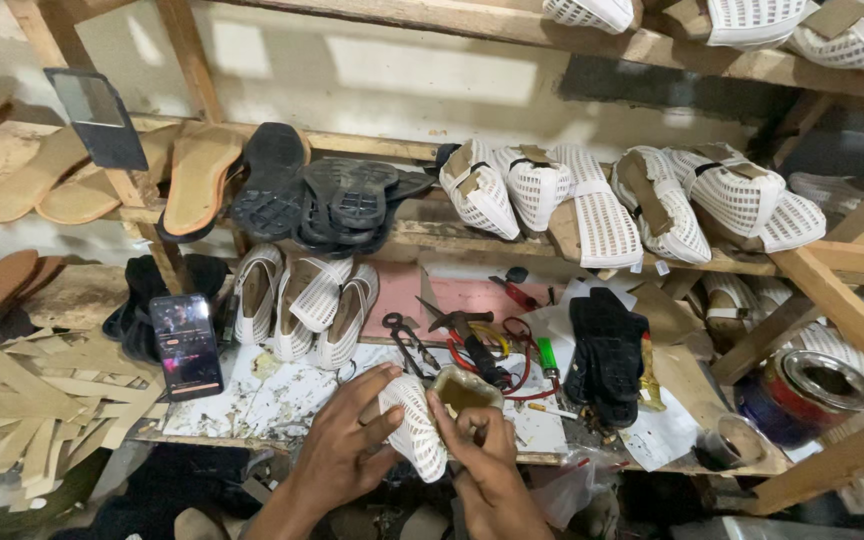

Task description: The person holds a white woven shoe upper and applies glue with a brush to its insole area, pressing and smoothing the material with their fingers. They work the glue around the edges, then lift the assembled shoe and place it on the upper shelf with other finished shoes.

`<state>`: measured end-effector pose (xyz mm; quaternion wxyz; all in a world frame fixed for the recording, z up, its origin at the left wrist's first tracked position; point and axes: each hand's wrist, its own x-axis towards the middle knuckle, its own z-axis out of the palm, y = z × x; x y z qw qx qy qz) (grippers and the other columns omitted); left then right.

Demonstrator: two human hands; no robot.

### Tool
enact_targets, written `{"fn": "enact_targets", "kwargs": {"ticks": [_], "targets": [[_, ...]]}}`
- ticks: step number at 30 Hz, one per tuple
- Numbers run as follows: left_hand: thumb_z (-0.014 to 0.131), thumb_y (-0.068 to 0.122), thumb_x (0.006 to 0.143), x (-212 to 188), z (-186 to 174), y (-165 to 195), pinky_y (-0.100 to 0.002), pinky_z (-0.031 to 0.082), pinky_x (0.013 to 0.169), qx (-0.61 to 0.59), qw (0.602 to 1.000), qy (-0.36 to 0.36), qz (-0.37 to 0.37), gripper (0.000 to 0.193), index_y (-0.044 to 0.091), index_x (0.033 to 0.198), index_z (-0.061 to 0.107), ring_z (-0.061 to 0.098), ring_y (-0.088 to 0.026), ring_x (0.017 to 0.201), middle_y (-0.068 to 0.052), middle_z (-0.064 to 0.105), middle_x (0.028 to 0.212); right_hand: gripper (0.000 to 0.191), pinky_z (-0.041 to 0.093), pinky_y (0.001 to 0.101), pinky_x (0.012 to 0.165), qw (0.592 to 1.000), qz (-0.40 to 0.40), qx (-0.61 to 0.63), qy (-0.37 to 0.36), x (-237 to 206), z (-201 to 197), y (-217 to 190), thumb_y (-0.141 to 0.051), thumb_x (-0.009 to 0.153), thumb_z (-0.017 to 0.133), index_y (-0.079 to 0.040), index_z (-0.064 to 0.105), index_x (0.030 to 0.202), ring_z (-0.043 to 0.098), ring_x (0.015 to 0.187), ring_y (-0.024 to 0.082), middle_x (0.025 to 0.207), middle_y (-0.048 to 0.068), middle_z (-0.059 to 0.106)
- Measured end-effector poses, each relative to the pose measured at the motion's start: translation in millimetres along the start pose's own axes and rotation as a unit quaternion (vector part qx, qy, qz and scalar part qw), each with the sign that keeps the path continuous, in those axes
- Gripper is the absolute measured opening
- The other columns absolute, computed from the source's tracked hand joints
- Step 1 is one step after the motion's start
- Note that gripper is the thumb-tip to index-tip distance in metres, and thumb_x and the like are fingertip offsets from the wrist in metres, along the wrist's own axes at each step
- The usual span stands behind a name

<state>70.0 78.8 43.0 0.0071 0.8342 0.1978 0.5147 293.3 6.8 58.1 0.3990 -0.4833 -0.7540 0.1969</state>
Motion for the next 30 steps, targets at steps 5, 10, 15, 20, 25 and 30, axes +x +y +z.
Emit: {"fn": "enact_targets", "kwargs": {"ticks": [5,10,15,20,25,30], "targets": [[0.091,0.009,0.065,4.7,-1.8,-1.4,-0.048,0.053,0.104,0.004,1.000,-0.010,0.003,0.117,0.043,0.158,0.028,0.057,-0.042,0.136,-0.015,0.052,0.152,0.099,0.031,0.0272,0.102,0.998,0.031,0.040,-0.024,-0.8,-3.4,-1.9,0.020,0.059,0.048,-0.014,0.054,0.152,0.047,0.106,0.022,0.106,0.008,0.045],[0.091,0.010,0.067,5.2,-1.2,-3.3,-0.049,0.052,0.103,-0.008,1.000,-0.008,0.004,0.115,0.041,0.159,0.028,0.056,-0.043,0.134,-0.017,0.051,0.151,0.087,0.029,0.0271,0.100,0.993,0.010,0.118,-0.024,-5.7,-4.1,3.9,0.021,0.072,0.049,-0.013,0.057,0.151,0.046,0.108,0.023,0.109,0.009,0.045],[0.090,0.008,0.069,2.1,1.1,1.9,-0.045,0.055,0.101,-0.033,0.999,-0.002,-0.016,0.111,0.038,0.158,0.029,0.059,-0.042,0.133,-0.018,0.052,0.152,0.076,0.034,0.0295,0.101,0.994,-0.078,0.023,0.072,-5.7,4.6,0.2,0.016,0.076,0.060,-0.015,0.063,0.146,0.046,0.105,0.023,0.109,0.007,0.051],[0.089,0.007,0.066,2.2,1.8,7.6,-0.043,0.059,0.097,-0.052,0.998,0.005,-0.039,0.110,0.035,0.158,0.034,0.063,-0.042,0.127,-0.020,0.054,0.149,0.075,0.035,0.0352,0.097,0.963,-0.151,-0.144,0.167,-0.3,5.3,-3.0,0.012,0.071,0.061,-0.024,0.069,0.136,0.043,0.102,0.025,0.113,0.006,0.057],[0.091,0.007,0.067,-1.6,2.5,8.2,-0.044,0.059,0.094,-0.090,0.993,0.011,-0.075,0.110,0.031,0.158,0.034,0.064,-0.044,0.126,-0.023,0.053,0.149,0.070,0.037,0.0350,0.089,0.938,-0.209,-0.213,0.177,4.9,-0.2,-1.7,0.008,0.072,0.061,-0.026,0.070,0.133,0.041,0.101,0.027,0.118,0.006,0.058],[0.091,0.006,0.069,-6.9,6.8,5.4,-0.037,0.061,0.087,-0.108,0.990,0.022,-0.093,0.110,0.032,0.158,0.033,0.067,-0.041,0.126,-0.023,0.052,0.152,0.067,0.041,0.0271,0.086,0.937,-0.209,-0.146,0.240,6.8,-0.2,-6.2,0.009,0.077,0.061,-0.030,0.075,0.130,0.041,0.101,0.020,0.112,-0.004,0.056]]}}
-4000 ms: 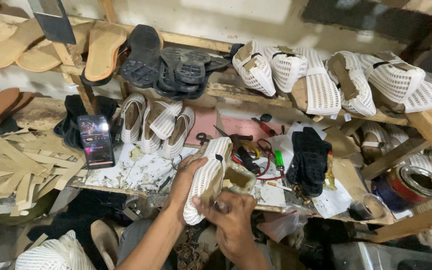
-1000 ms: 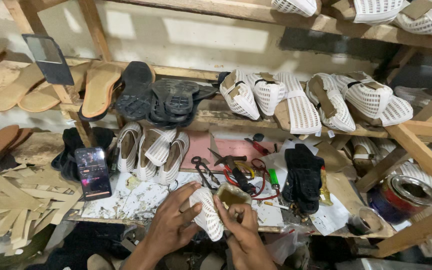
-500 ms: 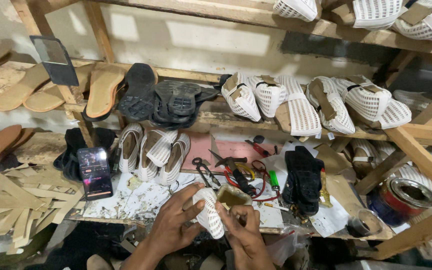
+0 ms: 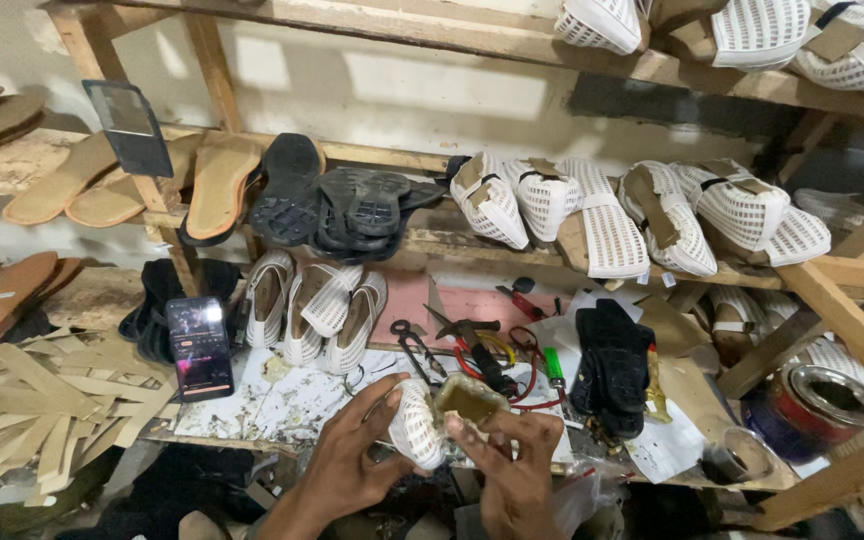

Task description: The person holds a white woven shoe upper and applies glue with a brush to its insole area, pressing and smoothing the material with their fingers. They work the glue around the edges, then lift the assembled shoe and place it on the upper shelf with other finished shoes.

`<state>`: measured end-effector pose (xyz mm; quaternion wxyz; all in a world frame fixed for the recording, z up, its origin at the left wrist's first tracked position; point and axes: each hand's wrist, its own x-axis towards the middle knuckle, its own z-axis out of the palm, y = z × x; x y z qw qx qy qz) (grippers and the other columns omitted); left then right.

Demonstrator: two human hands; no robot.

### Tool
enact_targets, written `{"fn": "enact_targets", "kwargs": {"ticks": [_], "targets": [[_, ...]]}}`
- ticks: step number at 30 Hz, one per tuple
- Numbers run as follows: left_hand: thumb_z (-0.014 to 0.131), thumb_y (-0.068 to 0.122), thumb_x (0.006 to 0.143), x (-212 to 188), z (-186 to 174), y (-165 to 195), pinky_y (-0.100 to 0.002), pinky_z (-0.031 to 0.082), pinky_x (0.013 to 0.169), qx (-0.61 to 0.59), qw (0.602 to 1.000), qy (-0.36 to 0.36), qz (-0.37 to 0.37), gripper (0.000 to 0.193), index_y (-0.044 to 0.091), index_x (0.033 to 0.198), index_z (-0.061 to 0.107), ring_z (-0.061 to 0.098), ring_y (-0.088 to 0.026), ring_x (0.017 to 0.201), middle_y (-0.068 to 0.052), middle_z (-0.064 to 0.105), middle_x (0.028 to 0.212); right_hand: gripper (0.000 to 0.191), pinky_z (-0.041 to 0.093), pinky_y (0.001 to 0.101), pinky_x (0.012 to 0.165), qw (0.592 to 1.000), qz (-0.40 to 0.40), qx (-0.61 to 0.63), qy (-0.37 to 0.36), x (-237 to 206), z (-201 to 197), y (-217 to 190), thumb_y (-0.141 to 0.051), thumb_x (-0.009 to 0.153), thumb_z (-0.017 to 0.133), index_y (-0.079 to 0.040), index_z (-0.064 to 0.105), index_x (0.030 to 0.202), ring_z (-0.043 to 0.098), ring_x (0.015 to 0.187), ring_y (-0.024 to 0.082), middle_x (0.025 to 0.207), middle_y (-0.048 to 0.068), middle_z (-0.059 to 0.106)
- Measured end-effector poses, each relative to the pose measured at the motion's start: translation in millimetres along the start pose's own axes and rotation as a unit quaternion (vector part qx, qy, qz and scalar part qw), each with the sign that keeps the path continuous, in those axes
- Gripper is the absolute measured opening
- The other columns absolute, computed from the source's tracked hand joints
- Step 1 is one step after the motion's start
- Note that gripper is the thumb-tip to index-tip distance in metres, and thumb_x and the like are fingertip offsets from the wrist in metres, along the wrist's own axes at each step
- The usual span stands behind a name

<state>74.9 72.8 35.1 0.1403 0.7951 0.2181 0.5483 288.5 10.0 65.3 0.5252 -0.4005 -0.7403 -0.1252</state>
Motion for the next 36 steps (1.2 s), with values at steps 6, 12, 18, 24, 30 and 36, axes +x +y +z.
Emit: {"fn": "enact_targets", "kwargs": {"ticks": [6,12,18,24,30,36], "targets": [[0.091,0.004,0.068,-3.6,-1.6,-1.3,-0.039,0.064,0.086,-0.013,1.000,-0.004,-0.021,0.108,0.027,0.158,0.036,0.065,-0.043,0.126,-0.025,0.051,0.152,0.069,0.039,0.0313,0.085,0.999,-0.022,0.004,-0.044,5.8,3.4,-6.9,0.010,0.069,0.061,-0.020,0.073,0.130,0.039,0.102,0.025,0.117,0.002,0.058],[0.091,0.005,0.066,-3.6,-2.3,1.9,-0.037,0.060,0.087,-0.015,0.999,-0.010,-0.042,0.101,0.018,0.154,0.043,0.067,-0.041,0.123,-0.024,0.053,0.150,0.069,0.043,0.0285,0.086,0.999,0.026,0.037,-0.022,9.1,4.9,-13.5,0.015,0.074,0.058,-0.020,0.072,0.132,0.042,0.104,0.024,0.121,0.003,0.060],[0.088,0.003,0.066,-5.4,-0.2,4.2,-0.041,0.056,0.099,-0.010,0.996,-0.013,-0.085,0.093,0.009,0.150,0.049,0.066,-0.041,0.126,-0.024,0.056,0.147,0.061,0.040,0.0315,0.088,0.999,0.003,0.007,-0.035,11.4,9.9,-13.8,0.009,0.078,0.067,-0.021,0.072,0.131,0.041,0.101,0.023,0.125,0.003,0.065],[0.087,0.012,0.074,-12.8,1.2,1.2,-0.035,0.060,0.085,-0.086,0.981,-0.035,-0.172,0.095,0.009,0.156,0.039,0.068,-0.033,0.122,-0.023,0.057,0.147,0.056,0.039,0.0322,0.089,0.998,-0.036,-0.042,-0.038,6.9,6.7,-2.0,-0.001,0.078,0.073,-0.025,0.073,0.128,0.041,0.104,0.025,0.121,0.001,0.063],[0.089,0.022,0.078,-12.6,5.2,-2.0,-0.040,0.049,0.107,-0.071,0.988,-0.022,-0.136,0.099,0.001,0.157,0.034,0.063,-0.031,0.129,-0.025,0.058,0.145,0.061,0.038,0.0356,0.093,0.998,0.008,-0.048,-0.042,3.5,7.2,-0.2,0.003,0.080,0.066,-0.029,0.073,0.132,0.043,0.105,0.023,0.119,-0.004,0.064],[0.074,0.039,0.089,-9.6,-1.2,-11.1,-0.036,0.037,0.114,-0.240,0.935,0.027,-0.259,0.099,0.002,0.162,0.019,0.049,-0.025,0.137,-0.018,0.048,0.156,0.051,0.029,0.0530,0.096,0.965,0.086,-0.166,-0.182,11.2,10.5,26.6,-0.020,0.082,0.060,-0.027,0.075,0.131,0.042,0.116,0.033,0.136,0.005,0.058]]}}
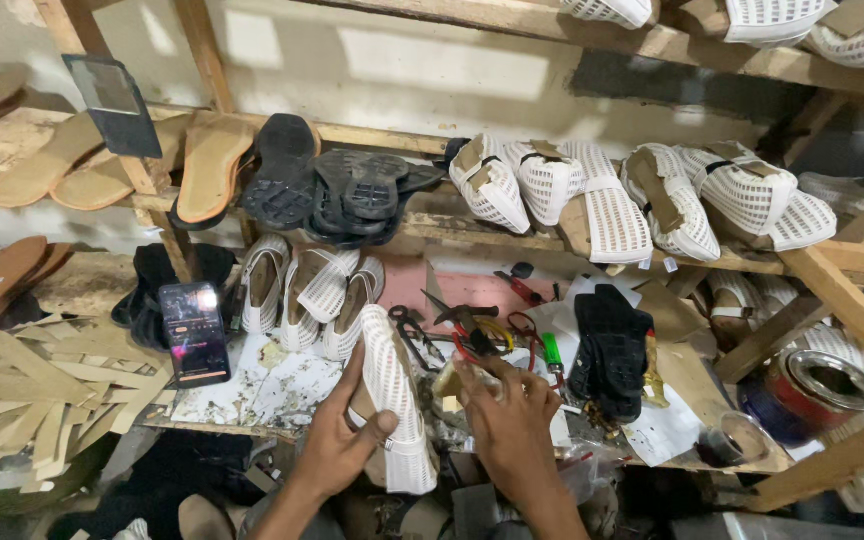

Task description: The person holds a white woven shoe upper and applies glue with a brush to its insole area, pressing and smoothing the material with their fingers. They work the glue around the edges, then lift the assembled shoe and place it on the upper shelf with other finished shoes.

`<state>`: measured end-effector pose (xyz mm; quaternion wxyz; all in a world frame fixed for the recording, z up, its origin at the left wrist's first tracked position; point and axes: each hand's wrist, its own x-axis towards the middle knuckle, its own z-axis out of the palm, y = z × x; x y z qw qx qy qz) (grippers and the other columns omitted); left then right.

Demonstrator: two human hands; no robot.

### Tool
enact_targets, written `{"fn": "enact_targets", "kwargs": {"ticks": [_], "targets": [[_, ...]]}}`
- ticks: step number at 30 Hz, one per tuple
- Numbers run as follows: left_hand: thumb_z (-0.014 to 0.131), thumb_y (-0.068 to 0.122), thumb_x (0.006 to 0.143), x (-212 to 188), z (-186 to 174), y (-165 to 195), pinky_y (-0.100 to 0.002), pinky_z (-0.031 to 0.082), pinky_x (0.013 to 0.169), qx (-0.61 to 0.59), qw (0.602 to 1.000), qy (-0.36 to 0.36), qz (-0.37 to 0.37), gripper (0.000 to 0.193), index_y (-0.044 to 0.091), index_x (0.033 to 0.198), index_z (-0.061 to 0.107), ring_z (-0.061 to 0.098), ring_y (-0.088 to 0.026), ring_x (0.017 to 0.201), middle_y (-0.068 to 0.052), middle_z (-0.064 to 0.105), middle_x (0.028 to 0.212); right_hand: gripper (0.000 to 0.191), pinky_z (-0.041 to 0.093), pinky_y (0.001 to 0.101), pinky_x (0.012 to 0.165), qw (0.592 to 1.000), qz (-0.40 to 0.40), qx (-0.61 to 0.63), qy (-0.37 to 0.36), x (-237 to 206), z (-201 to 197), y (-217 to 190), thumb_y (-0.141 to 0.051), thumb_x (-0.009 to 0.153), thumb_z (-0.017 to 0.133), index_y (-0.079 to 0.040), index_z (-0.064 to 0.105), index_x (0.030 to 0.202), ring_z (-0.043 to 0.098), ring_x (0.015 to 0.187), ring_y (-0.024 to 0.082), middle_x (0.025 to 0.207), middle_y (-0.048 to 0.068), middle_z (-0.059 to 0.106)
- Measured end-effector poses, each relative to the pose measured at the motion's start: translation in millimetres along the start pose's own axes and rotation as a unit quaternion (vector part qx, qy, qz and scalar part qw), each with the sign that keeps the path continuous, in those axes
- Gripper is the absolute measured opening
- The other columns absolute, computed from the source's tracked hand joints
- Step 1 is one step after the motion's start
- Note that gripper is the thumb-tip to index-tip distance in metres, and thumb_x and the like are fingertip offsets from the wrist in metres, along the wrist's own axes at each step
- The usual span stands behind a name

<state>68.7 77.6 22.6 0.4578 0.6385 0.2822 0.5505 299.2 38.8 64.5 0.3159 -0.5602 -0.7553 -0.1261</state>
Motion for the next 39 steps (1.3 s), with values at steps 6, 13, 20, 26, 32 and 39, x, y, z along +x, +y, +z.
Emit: {"fn": "enact_targets", "kwargs": {"ticks": [6,13,20,26,32,39], "targets": [[0.062,0.037,0.098,3.3,-3.4,-17.8,-0.034,0.030,0.118,0.038,0.999,0.026,-0.028,0.077,0.002,0.159,0.031,0.042,-0.020,0.146,-0.014,0.047,0.160,0.032,0.022,0.0632,0.101,0.993,0.046,-0.064,-0.084,-1.6,23.7,21.3,-0.046,0.089,0.061,-0.025,0.080,0.103,0.037,0.132,0.036,0.144,-0.001,0.056],[0.061,0.036,0.098,3.5,-3.4,-26.9,-0.032,0.035,0.115,-0.022,0.997,-0.045,-0.061,0.069,0.005,0.157,0.041,0.049,-0.017,0.139,-0.012,0.055,0.155,0.034,0.033,0.0454,0.109,0.961,0.225,0.124,-0.106,-7.4,23.9,27.7,-0.038,0.104,0.054,-0.017,0.080,0.110,0.052,0.116,0.024,0.116,-0.003,0.069],[0.062,0.035,0.098,6.3,10.9,-27.8,-0.033,0.036,0.114,0.007,0.994,-0.082,-0.079,0.066,0.010,0.156,0.042,0.050,-0.018,0.140,-0.013,0.057,0.154,0.063,0.043,0.0314,0.101,0.805,0.226,0.542,-0.083,2.6,2.8,2.9,-0.001,0.084,0.054,-0.019,0.061,0.143,0.051,0.122,0.020,0.126,0.002,0.049],[0.062,0.035,0.096,6.9,14.3,-23.5,-0.034,0.041,0.113,0.029,0.991,-0.078,-0.106,0.066,0.013,0.155,0.045,0.054,-0.018,0.137,-0.013,0.060,0.151,0.078,0.033,0.0337,0.098,0.967,0.095,0.236,-0.023,5.5,0.5,-14.1,0.008,0.077,0.051,-0.020,0.058,0.149,0.046,0.106,0.025,0.124,0.007,0.057],[0.063,0.038,0.095,10.0,13.4,-17.5,-0.034,0.039,0.114,0.012,0.987,-0.086,-0.133,0.066,0.014,0.154,0.046,0.053,-0.017,0.137,-0.011,0.059,0.152,0.075,0.031,0.0348,0.106,0.949,0.098,0.294,0.055,5.5,13.3,-2.2,0.013,0.079,0.050,-0.021,0.064,0.143,0.047,0.115,0.026,0.119,0.010,0.056],[0.059,0.041,0.097,10.4,13.0,-10.0,-0.030,0.043,0.109,0.020,0.982,-0.095,-0.164,0.063,0.017,0.153,0.047,0.057,-0.013,0.130,-0.008,0.064,0.147,0.071,0.030,0.0375,0.101,0.974,0.032,0.219,0.053,8.0,23.1,5.7,0.011,0.081,0.055,-0.024,0.064,0.143,0.047,0.109,0.026,0.119,0.007,0.059]]}}
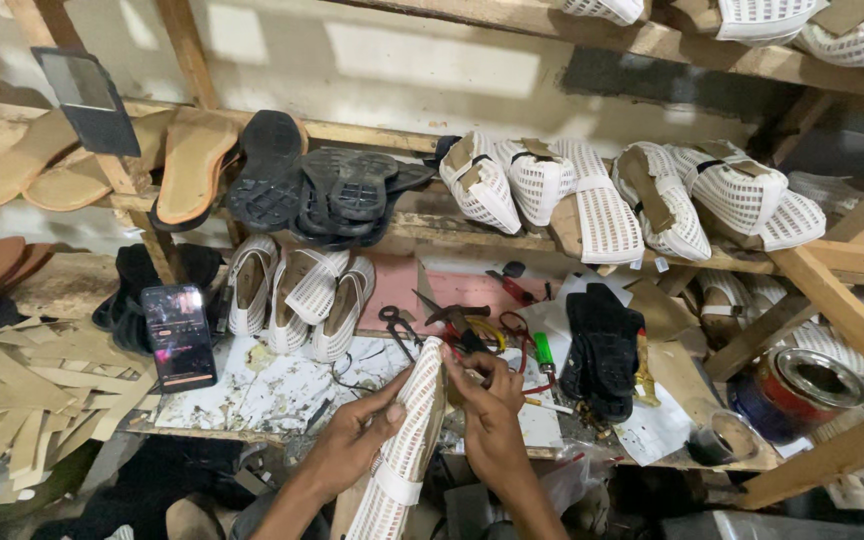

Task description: The person holds a white woven shoe upper and applies glue with a brush to its insole area, pressing and smoothing the material with their fingers. They work the glue around the edges, then lift the assembled shoe and place it on the upper shelf with other finished shoes.

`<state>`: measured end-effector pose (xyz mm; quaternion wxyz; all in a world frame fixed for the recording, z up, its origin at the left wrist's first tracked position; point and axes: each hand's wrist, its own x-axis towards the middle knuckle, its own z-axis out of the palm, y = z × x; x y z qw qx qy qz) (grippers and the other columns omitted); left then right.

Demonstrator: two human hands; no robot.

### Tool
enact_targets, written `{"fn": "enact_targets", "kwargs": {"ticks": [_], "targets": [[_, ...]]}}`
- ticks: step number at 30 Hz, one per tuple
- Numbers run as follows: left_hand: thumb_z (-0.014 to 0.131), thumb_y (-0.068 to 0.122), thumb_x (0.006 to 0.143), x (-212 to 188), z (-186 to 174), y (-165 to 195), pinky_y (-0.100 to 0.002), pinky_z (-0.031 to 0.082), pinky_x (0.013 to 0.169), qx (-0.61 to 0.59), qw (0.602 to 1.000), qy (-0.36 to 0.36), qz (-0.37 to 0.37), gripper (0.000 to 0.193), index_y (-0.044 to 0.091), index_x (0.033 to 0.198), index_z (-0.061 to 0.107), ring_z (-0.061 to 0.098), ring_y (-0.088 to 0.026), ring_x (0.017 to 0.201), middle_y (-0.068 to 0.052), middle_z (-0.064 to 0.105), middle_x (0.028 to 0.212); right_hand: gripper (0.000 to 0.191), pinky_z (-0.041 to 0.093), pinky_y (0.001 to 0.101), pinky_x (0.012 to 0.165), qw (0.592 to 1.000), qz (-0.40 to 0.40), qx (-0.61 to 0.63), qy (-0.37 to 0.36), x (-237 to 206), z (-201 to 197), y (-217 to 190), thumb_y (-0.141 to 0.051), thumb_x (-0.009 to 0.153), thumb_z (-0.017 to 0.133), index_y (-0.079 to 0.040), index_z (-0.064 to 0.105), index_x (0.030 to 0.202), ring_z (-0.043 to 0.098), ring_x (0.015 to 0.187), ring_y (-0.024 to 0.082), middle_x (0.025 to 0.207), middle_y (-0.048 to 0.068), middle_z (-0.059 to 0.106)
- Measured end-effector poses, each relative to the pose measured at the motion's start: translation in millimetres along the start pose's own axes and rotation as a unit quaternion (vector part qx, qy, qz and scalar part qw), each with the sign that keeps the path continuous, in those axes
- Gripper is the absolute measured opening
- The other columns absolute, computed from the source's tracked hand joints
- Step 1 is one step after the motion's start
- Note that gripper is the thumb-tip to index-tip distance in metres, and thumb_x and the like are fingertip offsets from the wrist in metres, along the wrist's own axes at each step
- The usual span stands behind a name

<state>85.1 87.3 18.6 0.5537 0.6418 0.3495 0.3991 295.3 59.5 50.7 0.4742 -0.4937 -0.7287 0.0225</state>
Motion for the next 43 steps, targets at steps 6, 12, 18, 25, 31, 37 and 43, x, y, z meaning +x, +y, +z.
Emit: {"fn": "enact_targets", "kwargs": {"ticks": [6,12,18,25,31,37,43], "targets": [[0.057,0.041,0.097,1.3,2.5,0.3,-0.030,0.047,0.105,-0.015,0.999,0.000,-0.032,0.061,0.018,0.153,0.050,0.060,-0.012,0.121,-0.008,0.070,0.139,0.075,0.030,0.0404,0.097,0.996,-0.022,-0.082,0.008,-12.9,-0.6,2.4,0.010,0.077,0.056,-0.030,0.066,0.140,0.042,0.104,0.027,0.122,0.005,0.061],[0.056,0.045,0.098,2.9,-1.2,-3.0,-0.030,0.045,0.107,-0.035,0.999,-0.012,-0.023,0.062,0.015,0.152,0.050,0.060,-0.013,0.125,-0.008,0.068,0.142,0.066,0.031,0.0393,0.099,0.990,-0.092,-0.098,0.050,-14.7,-1.6,14.5,0.007,0.084,0.057,-0.034,0.071,0.133,0.042,0.108,0.026,0.121,0.002,0.061],[0.054,0.051,0.094,1.7,-2.3,-10.3,-0.029,0.053,0.095,-0.074,0.987,0.011,-0.142,0.066,0.008,0.144,0.059,0.069,-0.015,0.107,-0.009,0.076,0.124,0.065,0.032,0.0392,0.097,0.987,-0.115,-0.108,0.010,-18.1,-0.8,11.2,0.007,0.083,0.058,-0.034,0.073,0.130,0.043,0.103,0.023,0.118,-0.003,0.065],[0.053,0.052,0.097,0.8,-8.1,-21.3,-0.030,0.055,0.084,-0.109,0.982,0.005,-0.152,0.065,-0.003,0.127,0.070,0.069,-0.014,0.092,-0.011,0.078,0.107,0.059,0.031,0.0382,0.095,0.976,-0.155,-0.151,0.032,-24.2,-7.5,-0.9,0.002,0.082,0.062,-0.033,0.074,0.128,0.046,0.104,0.023,0.118,-0.001,0.062],[0.053,0.052,0.097,1.8,-10.8,-23.3,-0.030,0.055,0.081,-0.111,0.983,0.004,-0.146,0.061,0.000,0.123,0.072,0.067,-0.013,0.088,-0.009,0.077,0.103,0.064,0.032,0.0397,0.097,0.985,-0.122,-0.118,-0.007,-18.7,-8.1,-5.1,0.003,0.081,0.060,-0.027,0.070,0.137,0.050,0.108,0.022,0.123,0.000,0.062],[0.053,0.050,0.094,-1.0,-13.7,-21.3,-0.028,0.056,0.083,-0.149,0.979,-0.002,-0.142,0.057,0.007,0.128,0.068,0.070,-0.009,0.094,-0.004,0.077,0.109,0.056,0.030,0.0402,0.092,0.955,-0.217,-0.199,0.036,-26.2,-11.7,-10.8,-0.007,0.083,0.066,-0.037,0.073,0.129,0.045,0.101,0.023,0.116,-0.004,0.059],[0.054,0.052,0.097,1.3,-15.9,-34.6,-0.028,0.056,0.077,-0.118,0.981,-0.025,-0.152,0.062,-0.001,0.122,0.072,0.069,-0.012,0.087,-0.009,0.078,0.103,0.069,0.033,0.0412,0.095,0.987,-0.112,-0.112,-0.009,-29.4,-2.2,-7.6,0.004,0.082,0.059,-0.036,0.070,0.137,0.045,0.108,0.020,0.121,-0.004,0.060]]}}
